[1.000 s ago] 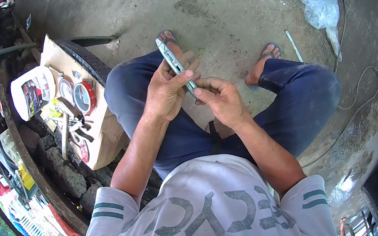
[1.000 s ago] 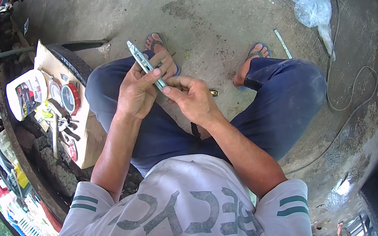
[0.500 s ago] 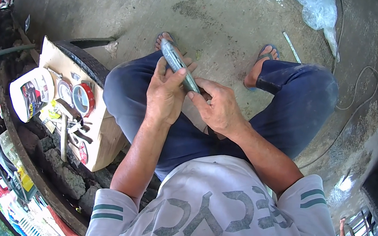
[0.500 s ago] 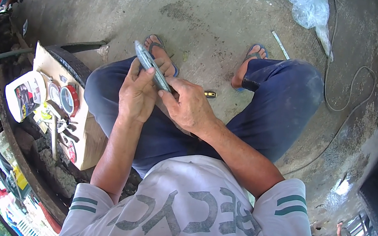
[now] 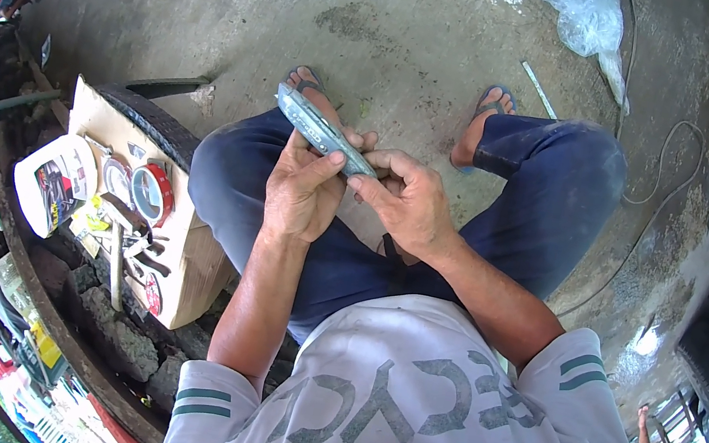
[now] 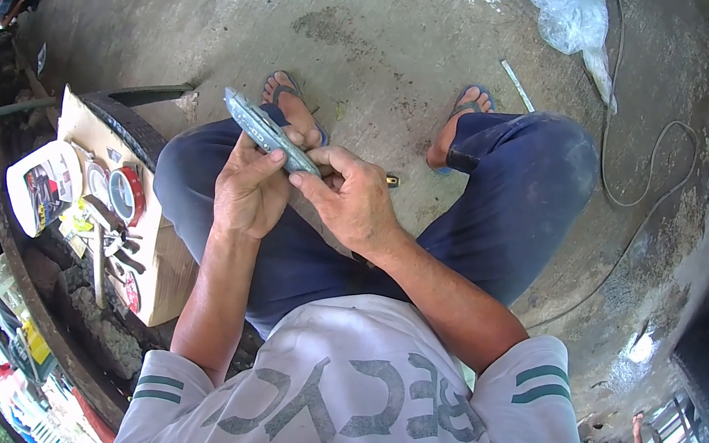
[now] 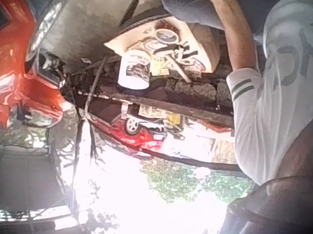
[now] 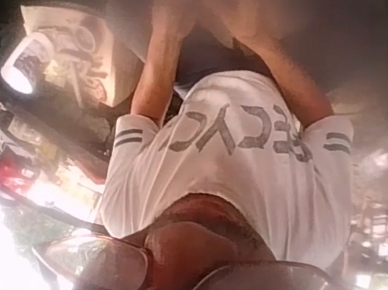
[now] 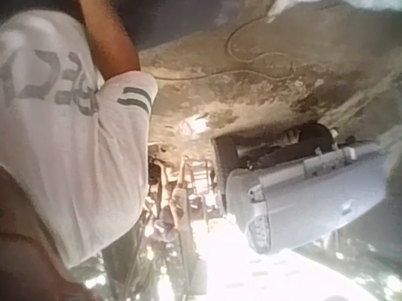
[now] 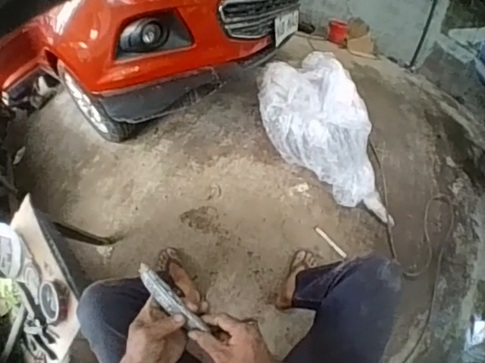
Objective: Preparing a vehicle trim component by using a screwdriver and applying double-sided adhesive tape.
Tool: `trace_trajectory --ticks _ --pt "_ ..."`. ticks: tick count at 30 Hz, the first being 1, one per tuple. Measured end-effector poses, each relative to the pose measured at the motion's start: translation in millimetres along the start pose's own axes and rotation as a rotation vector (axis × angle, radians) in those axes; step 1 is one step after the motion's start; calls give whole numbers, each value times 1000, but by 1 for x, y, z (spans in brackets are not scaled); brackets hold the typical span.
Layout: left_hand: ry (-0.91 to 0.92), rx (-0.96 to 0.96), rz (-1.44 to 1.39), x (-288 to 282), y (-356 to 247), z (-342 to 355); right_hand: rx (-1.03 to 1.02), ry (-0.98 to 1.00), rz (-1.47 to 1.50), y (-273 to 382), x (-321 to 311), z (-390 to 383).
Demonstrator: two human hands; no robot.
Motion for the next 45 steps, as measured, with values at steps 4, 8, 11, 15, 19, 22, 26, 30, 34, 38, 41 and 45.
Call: trace_trajectory --ticks 4,8,11,15,19,22,26,30,34,38,41,45 --pt "-40 21 -70 9 -5 3 -480 -48 -313 13 -1 -1" --pt "-96 -8 -127 8 -8 6 -519 -57 -297 28 -1 -6" --pt "-88 -15 -137 12 -8 4 -411 -6 -374 34 -5 -5" --pt "-93 -2 -165 14 -14 6 -743 -93 -460 62 -7 -20" --pt "-66 -25 -203 22 -14 2 -921 -46 -623 61 -11 -20" --pt "-26 22 -238 24 -14 4 -788 67 -915 65 -15 -13" --pt "-116 -42 -258 27 -13 3 -801 90 -889 57 -14 -11" --pt "-117 -23 -228 27 -17 5 -855 58 -786 60 -12 -18" --pt "-108 30 -212 32 -20 6 -832 56 -891 68 -14 -12" --pt "-99 7 -240 24 -23 10 -780 -30 -765 72 -15 -13" --pt "-94 -14 -253 27 -25 6 -679 -32 -760 63 -15 2" --pt "-42 -39 -319 21 -21 5 -660 10 -758 48 -15 10"
Point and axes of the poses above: each hand's wrist, its own z-axis towards the middle knuckle, its own x-axis out of the palm, y = z × x, the point moved 2 cm from there along z, towards the middle knuckle, and after that the axes turned 5 degrees about z, right-handed, at the moved point
